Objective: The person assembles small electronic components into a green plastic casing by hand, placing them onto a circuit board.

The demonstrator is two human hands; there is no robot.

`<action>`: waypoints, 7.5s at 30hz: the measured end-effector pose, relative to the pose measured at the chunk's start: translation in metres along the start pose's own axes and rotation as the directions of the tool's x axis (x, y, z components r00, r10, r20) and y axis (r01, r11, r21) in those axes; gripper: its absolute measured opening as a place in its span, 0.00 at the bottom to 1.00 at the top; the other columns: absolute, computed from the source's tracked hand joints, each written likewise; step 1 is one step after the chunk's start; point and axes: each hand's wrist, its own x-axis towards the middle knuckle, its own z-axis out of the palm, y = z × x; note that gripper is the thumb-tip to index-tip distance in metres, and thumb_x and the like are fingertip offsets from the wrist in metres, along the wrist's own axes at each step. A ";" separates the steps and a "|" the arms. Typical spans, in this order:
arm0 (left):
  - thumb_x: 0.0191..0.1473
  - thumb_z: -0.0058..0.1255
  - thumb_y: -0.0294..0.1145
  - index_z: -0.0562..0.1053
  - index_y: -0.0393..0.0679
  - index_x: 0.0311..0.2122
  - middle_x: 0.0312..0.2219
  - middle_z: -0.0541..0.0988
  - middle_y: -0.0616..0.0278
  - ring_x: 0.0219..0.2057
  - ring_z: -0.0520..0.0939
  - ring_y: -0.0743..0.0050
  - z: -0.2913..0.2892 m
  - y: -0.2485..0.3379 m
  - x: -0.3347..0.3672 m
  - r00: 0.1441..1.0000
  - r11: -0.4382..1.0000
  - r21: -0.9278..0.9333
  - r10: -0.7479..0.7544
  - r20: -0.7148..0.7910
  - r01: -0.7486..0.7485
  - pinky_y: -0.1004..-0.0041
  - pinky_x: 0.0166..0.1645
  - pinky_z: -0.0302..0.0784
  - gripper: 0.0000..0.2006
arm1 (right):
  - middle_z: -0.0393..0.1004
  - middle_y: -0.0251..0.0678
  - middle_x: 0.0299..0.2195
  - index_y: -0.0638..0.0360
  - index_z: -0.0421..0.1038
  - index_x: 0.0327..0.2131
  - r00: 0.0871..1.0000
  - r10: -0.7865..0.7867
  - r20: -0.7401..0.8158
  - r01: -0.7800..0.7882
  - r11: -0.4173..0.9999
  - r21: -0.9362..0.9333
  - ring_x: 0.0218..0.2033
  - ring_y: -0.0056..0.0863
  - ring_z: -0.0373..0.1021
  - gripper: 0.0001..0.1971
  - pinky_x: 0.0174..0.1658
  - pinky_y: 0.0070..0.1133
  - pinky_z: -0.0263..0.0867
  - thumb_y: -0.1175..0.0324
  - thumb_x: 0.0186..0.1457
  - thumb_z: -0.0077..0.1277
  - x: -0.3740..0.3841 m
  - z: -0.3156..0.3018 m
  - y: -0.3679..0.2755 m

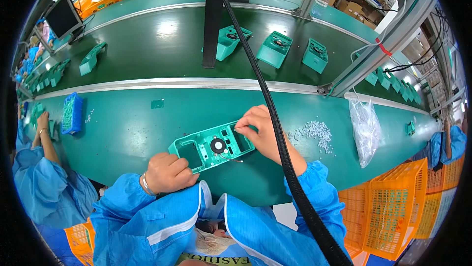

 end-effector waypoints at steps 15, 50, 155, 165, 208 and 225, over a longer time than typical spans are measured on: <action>0.44 0.65 0.36 0.66 0.51 0.23 0.19 0.64 0.70 0.17 0.69 0.77 -0.001 0.004 -0.006 0.998 0.998 0.011 -0.062 -0.029 0.063 0.73 0.18 0.64 0.15 | 0.73 0.29 0.29 0.56 0.78 0.28 0.978 -0.176 -0.108 0.135 0.942 -0.308 0.40 0.33 0.70 0.04 0.51 0.34 0.61 0.71 0.48 0.63 0.013 0.042 -0.014; 0.46 0.62 0.33 0.65 0.46 0.21 0.22 0.71 0.61 0.18 0.72 0.60 0.003 -0.012 -0.015 0.996 0.996 0.018 -0.084 0.015 0.083 0.62 0.21 0.61 0.15 | 0.75 0.34 0.36 0.48 0.80 0.39 0.886 -0.189 -0.424 0.051 0.947 -0.316 0.42 0.42 0.70 0.18 0.44 0.39 0.65 0.72 0.40 0.64 -0.027 -0.026 0.036; 0.43 0.67 0.38 0.66 0.51 0.20 0.18 0.64 0.70 0.17 0.70 0.76 -0.005 -0.020 -0.015 0.991 0.994 -0.025 -0.107 -0.078 0.106 0.73 0.18 0.64 0.17 | 0.74 0.23 0.31 0.49 0.81 0.29 0.890 -0.235 0.390 0.241 0.970 0.034 0.41 0.31 0.69 0.05 0.55 0.32 0.59 0.68 0.45 0.67 0.034 0.033 -0.043; 0.47 0.68 0.40 0.64 0.50 0.20 0.20 0.64 0.67 0.17 0.71 0.72 -0.006 -0.028 -0.015 0.981 0.990 0.002 -0.143 -0.128 0.144 0.68 0.18 0.64 0.20 | 0.75 0.29 0.32 0.52 0.82 0.31 0.966 -0.167 0.198 0.176 0.984 -0.026 0.43 0.35 0.68 0.08 0.53 0.34 0.59 0.72 0.43 0.67 0.020 0.017 -0.056; 0.57 0.56 0.45 0.80 0.53 0.43 0.35 0.86 0.61 0.39 0.86 0.57 -0.036 -0.367 -0.034 0.272 -0.017 0.663 -0.903 -0.331 0.749 0.53 0.48 0.69 0.13 | 0.69 0.27 0.28 0.46 0.80 0.30 0.916 -0.351 0.194 0.329 0.934 0.141 0.35 0.34 0.67 0.15 0.43 0.32 0.58 0.76 0.34 0.55 -0.030 0.085 -0.012; 0.54 0.57 0.36 0.78 0.45 0.42 0.33 0.78 0.58 0.42 0.77 0.53 -0.004 -0.065 0.019 0.933 0.938 0.006 -0.345 0.104 0.347 0.54 0.57 0.66 0.11 | 0.72 0.30 0.28 0.56 0.80 0.29 0.891 -0.385 0.242 0.363 0.923 0.132 0.36 0.35 0.69 0.08 0.45 0.32 0.60 0.76 0.41 0.65 -0.015 0.064 -0.045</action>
